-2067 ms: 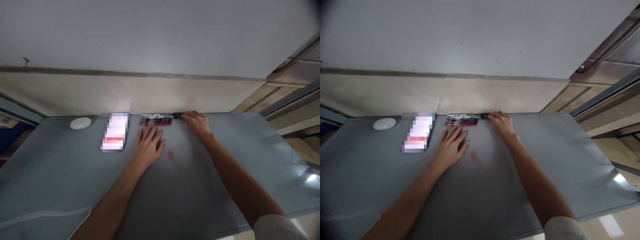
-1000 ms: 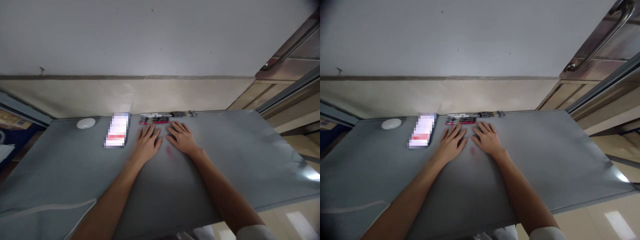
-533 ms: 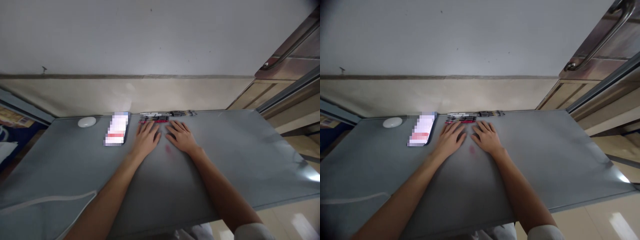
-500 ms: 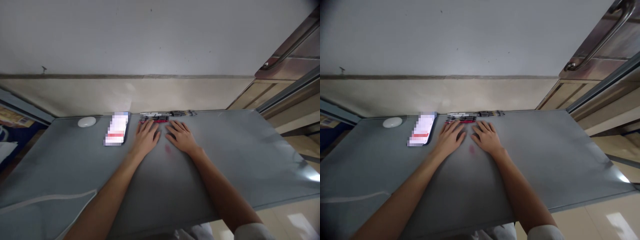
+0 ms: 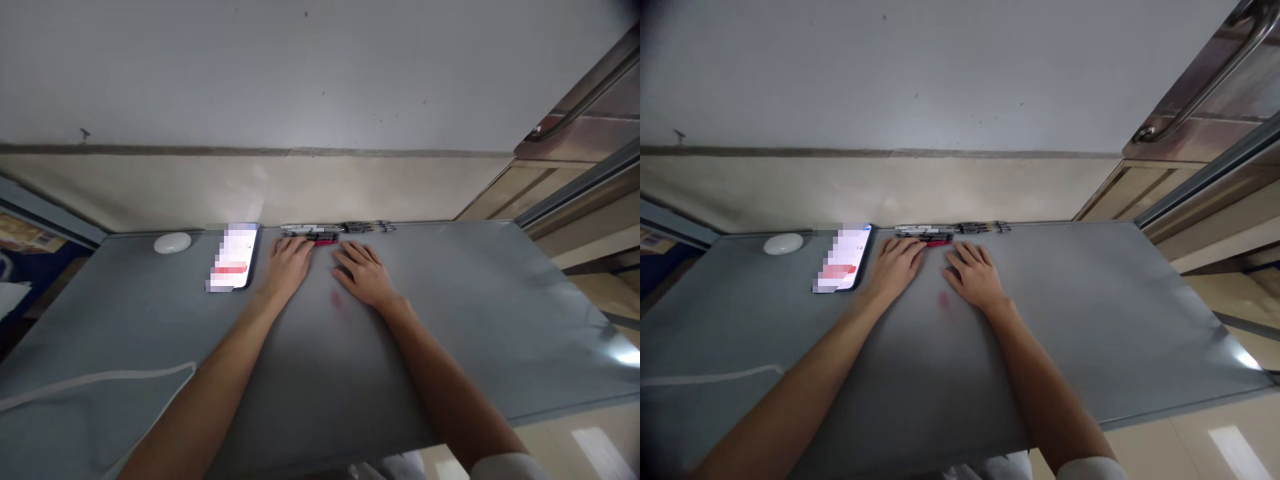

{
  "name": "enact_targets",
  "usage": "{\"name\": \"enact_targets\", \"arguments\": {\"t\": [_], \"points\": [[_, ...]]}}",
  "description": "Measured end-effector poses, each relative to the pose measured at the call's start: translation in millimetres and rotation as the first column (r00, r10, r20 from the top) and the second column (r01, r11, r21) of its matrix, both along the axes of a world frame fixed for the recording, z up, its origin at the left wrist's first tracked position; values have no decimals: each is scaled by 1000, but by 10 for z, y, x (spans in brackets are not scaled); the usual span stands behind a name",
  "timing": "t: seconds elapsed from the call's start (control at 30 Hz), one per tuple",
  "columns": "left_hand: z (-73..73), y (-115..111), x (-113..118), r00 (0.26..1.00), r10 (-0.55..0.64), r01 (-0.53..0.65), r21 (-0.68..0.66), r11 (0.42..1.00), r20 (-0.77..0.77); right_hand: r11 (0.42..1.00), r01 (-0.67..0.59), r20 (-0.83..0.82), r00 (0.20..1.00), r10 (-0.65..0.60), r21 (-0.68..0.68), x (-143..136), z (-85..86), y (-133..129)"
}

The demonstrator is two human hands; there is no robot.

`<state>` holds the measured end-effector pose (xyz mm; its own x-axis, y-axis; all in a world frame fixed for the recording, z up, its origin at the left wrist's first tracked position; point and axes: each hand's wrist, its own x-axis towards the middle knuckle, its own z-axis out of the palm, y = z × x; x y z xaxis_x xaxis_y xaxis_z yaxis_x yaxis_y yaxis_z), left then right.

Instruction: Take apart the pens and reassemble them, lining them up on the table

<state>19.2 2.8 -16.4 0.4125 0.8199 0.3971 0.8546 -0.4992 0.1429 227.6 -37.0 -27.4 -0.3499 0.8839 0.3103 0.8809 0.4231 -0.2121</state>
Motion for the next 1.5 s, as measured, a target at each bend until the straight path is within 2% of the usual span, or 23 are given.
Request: {"name": "enact_targets", "arguments": {"t": [0.3,0.43,0.53,0.63,0.73,0.83,0.9,1.0,1.1,1.23,1.4,1.5], "points": [[22,68,-10,998,18,-20,-30,999,-63,996,-78,-76,994,80,37,5,72,-14],[30,48,-12,1000,-13,15,-76,997,16,995,-103,-265,959,102,10,14,106,-25],[71,20,-3,973,-22,63,-174,983,230,993,-105,-548,834,58,-55,-5,126,-23],[149,-36,1,868,34,153,-331,931,496,968,-159,-808,586,-67,-195,-50,136,-7],[228,-120,-5,733,196,246,-522,817,652,934,-230,-929,312,-197,-275,-97,141,22],[241,-197,-5,594,360,362,-639,679,719,911,-289,-955,121,-272,-296,-132,152,55],[204,-228,6,530,406,443,-651,617,745,901,-298,-949,77,-305,-314,-151,162,74],[131,-247,28,476,424,535,-636,556,770,901,-287,-945,68,-321,-327,-175,171,93],[111,-255,40,471,426,580,-636,509,772,909,-289,-952,27,-306,-301,-187,163,112],[161,-257,56,499,426,611,-655,445,755,903,-317,-944,-63,-325,-290,-193,170,151],[199,-229,118,458,417,653,-615,442,785,905,-322,-922,-177,-345,-277,-231,217,213],[203,-207,152,492,363,630,-611,479,792,928,-271,-925,-209,-318,-258,-262,195,254]]}}
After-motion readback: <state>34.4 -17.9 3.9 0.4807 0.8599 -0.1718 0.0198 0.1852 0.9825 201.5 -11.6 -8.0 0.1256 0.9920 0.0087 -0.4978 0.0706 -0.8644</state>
